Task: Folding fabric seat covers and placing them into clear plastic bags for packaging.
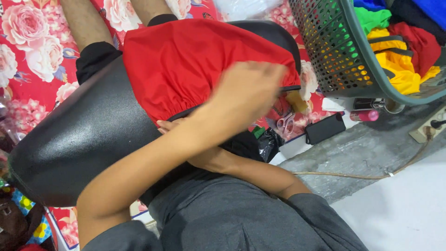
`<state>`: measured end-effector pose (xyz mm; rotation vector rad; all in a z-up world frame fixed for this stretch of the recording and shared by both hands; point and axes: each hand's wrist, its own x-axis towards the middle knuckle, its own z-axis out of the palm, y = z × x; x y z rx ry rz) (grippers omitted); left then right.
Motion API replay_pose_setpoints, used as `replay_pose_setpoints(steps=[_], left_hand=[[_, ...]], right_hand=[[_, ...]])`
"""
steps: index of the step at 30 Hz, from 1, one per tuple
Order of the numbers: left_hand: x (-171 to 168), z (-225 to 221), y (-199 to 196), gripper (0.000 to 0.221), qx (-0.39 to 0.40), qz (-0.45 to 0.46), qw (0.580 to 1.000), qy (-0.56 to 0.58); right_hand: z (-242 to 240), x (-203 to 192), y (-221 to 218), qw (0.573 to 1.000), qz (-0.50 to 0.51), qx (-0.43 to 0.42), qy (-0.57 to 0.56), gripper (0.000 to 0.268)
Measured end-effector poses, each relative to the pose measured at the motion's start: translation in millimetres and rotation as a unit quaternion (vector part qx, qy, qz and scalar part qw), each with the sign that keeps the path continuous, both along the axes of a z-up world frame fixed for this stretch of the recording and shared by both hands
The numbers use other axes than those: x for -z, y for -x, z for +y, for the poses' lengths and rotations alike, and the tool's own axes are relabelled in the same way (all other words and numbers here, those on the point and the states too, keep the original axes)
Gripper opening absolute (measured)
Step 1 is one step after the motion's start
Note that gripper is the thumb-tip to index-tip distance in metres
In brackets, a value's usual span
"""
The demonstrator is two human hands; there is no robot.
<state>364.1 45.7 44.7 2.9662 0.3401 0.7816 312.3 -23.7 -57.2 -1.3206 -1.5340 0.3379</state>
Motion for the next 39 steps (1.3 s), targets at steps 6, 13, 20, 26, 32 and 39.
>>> replay_pose_setpoints(steps=[6,13,20,26,32,39], left_hand=[[-47.8,21.7,175.6,0.036,-0.117,0.035,0.981,0.153],[3.9,-7.6,221.6,0.044,-0.186,-0.033,0.961,0.201],[25.1,-14.7,224.0,0.023,-0.229,-0.093,0.963,0.110],[32.5,-19.4,223.6,0.020,-0.257,-0.131,0.953,0.092],[35.3,-24.1,225.8,0.020,-0.265,-0.153,0.945,0.115],[44.3,-23.5,227.1,0.021,-0.250,-0.169,0.947,0.107]], right_hand=[[-0.3,-9.0,16.3,0.998,0.057,-0.019,0.008,0.010],[-8.6,-69.5,2.6,0.995,0.011,-0.084,0.046,0.024],[-37.0,-96.5,-82.1,0.976,-0.082,0.183,-0.081,0.013],[-71.2,-82.3,-185.2,0.962,-0.173,0.202,0.060,0.032],[-74.0,-51.0,-214.7,0.979,-0.037,0.200,0.005,0.018],[-65.4,-36.7,-226.7,0.976,0.045,0.206,-0.057,0.019]])
